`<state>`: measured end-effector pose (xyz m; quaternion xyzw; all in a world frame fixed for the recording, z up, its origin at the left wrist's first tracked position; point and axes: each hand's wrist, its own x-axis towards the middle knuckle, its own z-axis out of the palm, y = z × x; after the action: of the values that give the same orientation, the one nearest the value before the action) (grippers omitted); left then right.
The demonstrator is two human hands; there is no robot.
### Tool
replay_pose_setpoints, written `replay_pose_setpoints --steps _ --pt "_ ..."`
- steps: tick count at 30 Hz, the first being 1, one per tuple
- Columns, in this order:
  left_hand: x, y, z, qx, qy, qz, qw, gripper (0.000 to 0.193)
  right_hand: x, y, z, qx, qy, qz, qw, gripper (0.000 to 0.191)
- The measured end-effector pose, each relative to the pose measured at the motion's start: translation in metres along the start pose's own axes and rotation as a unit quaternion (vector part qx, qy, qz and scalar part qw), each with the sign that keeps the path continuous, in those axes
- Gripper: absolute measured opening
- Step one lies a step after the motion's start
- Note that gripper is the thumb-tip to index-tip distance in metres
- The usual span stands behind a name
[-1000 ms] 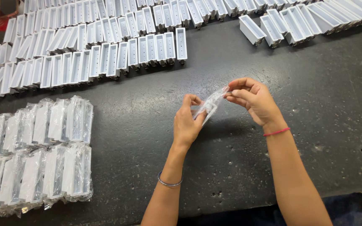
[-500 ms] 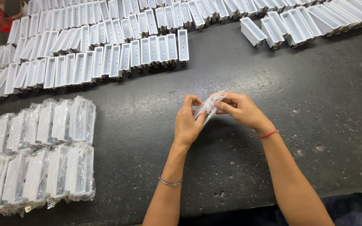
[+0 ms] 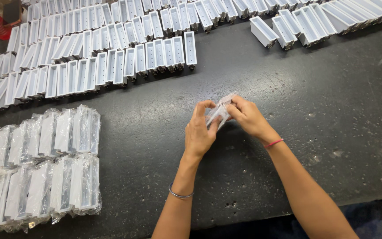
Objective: The person wraps individual white rectangular components in clear plastic bags by hand. They pick each component, place it into a bag, fold the bag around it, and set the wrapped item aside. The process is repeated continuously across the table.
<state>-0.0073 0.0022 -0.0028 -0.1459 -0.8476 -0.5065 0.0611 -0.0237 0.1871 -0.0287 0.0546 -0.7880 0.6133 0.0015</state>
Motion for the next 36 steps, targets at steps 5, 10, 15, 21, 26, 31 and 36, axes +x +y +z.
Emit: replay_pose_setpoints --steps 5,10,15,21,26,31,36 --pt "-0.002 0.002 -0.002 0.027 0.009 0.076 0.997 0.038 0.006 0.016 -0.005 0.108 -0.033 0.018 0.993 0.026" --pt "-0.002 0.004 -0.004 0.033 -0.008 0.062 0.997 0.039 0.008 0.023 -0.004 0.134 -0.034 0.009 0.99 0.02" --pt "-0.001 0.008 -0.007 0.018 -0.004 0.071 0.997 0.042 0.01 0.029 0.001 0.189 -0.009 0.028 0.982 0.017" --pt "0.0 0.014 -0.008 0.061 -0.03 0.076 0.995 0.044 0.01 0.035 -0.002 0.247 -0.019 0.053 0.967 0.018" --pt "0.001 0.014 -0.009 0.09 -0.054 0.034 0.994 0.04 0.007 0.025 -0.003 0.239 -0.042 0.052 0.969 0.02" --pt "-0.001 0.012 -0.011 0.092 -0.022 0.026 0.995 0.032 0.004 0.01 -0.003 0.205 -0.07 0.059 0.974 0.029" --pt "-0.001 0.01 -0.01 0.065 -0.014 -0.017 0.998 0.031 0.001 -0.003 -0.008 0.277 -0.105 0.082 0.952 0.066"
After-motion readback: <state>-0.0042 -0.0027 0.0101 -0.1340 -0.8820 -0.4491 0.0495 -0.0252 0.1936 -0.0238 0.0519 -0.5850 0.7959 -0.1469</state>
